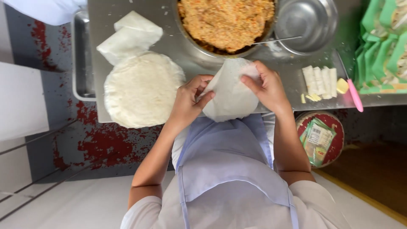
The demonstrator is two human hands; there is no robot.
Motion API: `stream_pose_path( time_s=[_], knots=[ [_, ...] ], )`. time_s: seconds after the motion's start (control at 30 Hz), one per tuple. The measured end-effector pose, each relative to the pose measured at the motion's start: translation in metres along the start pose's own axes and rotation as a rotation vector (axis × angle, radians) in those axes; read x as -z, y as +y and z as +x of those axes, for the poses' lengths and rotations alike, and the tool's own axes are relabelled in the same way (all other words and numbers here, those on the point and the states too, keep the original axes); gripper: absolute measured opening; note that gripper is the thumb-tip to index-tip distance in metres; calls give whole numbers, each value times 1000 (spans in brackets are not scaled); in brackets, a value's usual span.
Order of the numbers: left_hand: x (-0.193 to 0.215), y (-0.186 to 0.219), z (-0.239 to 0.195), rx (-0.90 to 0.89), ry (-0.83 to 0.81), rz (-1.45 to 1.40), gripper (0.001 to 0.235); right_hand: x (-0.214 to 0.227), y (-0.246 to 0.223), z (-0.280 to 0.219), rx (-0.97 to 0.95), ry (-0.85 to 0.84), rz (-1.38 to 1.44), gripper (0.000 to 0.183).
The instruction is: The person separates thin wrappers one at a time, places a portion of meat filling and a cheese slice onto each wrapper using a fork, rolls the wrappers tightly by hand, and then places the completed rolls into a plastic bag.
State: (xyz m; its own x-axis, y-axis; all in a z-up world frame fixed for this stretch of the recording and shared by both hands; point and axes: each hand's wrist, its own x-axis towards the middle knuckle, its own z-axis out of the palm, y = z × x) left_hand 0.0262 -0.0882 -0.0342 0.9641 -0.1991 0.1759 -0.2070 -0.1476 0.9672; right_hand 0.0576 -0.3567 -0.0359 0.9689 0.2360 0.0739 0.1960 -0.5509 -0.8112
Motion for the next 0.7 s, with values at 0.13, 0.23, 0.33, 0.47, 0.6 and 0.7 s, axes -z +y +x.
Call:
stream_pose_path(
  time_s=[0.13, 0.23, 0.33, 0.47, 0.6, 0.7],
  knots=[
    [-18, 6, 14, -9, 2, 94, 32, 23, -3, -8, -59, 35, 140, 15],
    [-24, 2, 21, -84, 32, 306, 25, 29, 4, -11, -59, 104, 114, 19],
    [-23, 16, 17, -136, 57, 312, 11, 33, -4, -16, 58, 189, 207, 11],
    [-15, 30, 1, -460, 229, 397, 14, 35, 1, -34, 498, 336, 223, 12],
    [-7, 7, -17, -464, 59, 633, 18, 23, -9, -39, 515, 178, 51, 35],
    [-14, -2, -28, -301, 105, 676, 29, 24, 0, -52, 382, 187, 66, 46]
  ],
)
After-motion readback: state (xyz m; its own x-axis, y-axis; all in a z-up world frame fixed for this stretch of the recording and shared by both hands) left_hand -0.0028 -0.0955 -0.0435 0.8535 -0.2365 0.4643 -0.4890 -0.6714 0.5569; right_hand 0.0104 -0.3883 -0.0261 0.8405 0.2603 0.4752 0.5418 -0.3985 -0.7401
